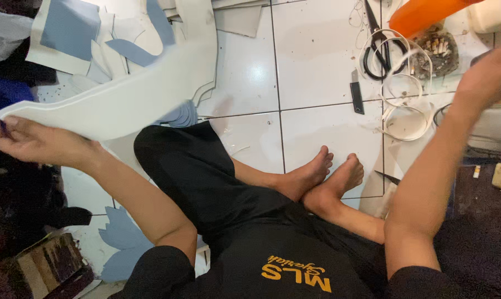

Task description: The person sits on a tiled floor and uses a utility knife to cut shapes out of white foam sheets. They repeatedly trace outlines, cut along the lines, and separate the cut pieces from the main sheet.

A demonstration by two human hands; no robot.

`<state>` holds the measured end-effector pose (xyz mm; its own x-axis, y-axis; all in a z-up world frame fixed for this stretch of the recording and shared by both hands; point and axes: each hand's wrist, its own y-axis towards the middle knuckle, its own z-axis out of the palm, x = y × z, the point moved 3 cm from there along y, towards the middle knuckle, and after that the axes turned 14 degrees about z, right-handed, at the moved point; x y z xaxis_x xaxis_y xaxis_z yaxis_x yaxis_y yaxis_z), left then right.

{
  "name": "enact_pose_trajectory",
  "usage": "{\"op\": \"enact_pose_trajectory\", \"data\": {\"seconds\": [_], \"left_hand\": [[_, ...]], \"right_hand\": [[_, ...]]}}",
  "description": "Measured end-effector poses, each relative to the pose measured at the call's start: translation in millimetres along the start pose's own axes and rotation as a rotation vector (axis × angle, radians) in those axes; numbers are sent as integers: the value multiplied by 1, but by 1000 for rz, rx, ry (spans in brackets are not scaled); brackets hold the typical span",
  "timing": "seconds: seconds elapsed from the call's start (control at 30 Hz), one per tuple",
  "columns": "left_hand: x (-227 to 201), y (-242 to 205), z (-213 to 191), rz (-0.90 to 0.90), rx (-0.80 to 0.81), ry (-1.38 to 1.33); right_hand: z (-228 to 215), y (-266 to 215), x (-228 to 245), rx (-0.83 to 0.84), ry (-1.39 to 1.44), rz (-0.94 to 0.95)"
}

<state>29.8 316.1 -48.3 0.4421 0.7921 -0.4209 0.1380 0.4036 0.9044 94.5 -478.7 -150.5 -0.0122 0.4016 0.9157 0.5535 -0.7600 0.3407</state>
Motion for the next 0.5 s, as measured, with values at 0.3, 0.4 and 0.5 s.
{"op": "enact_pose_trajectory", "data": {"seconds": [0.3,0.4,0.5], "left_hand": [[-134,-92,91,-992,-73,-728],[-186,-149,107,-1231,133,-980],[-210,-176,94,-1458,313,-1081]], "right_hand": [[109,-181,144,1356,-833,279],[129,-243,188,1747,151,815],[140,-250,188,1482,825,1126]]}}
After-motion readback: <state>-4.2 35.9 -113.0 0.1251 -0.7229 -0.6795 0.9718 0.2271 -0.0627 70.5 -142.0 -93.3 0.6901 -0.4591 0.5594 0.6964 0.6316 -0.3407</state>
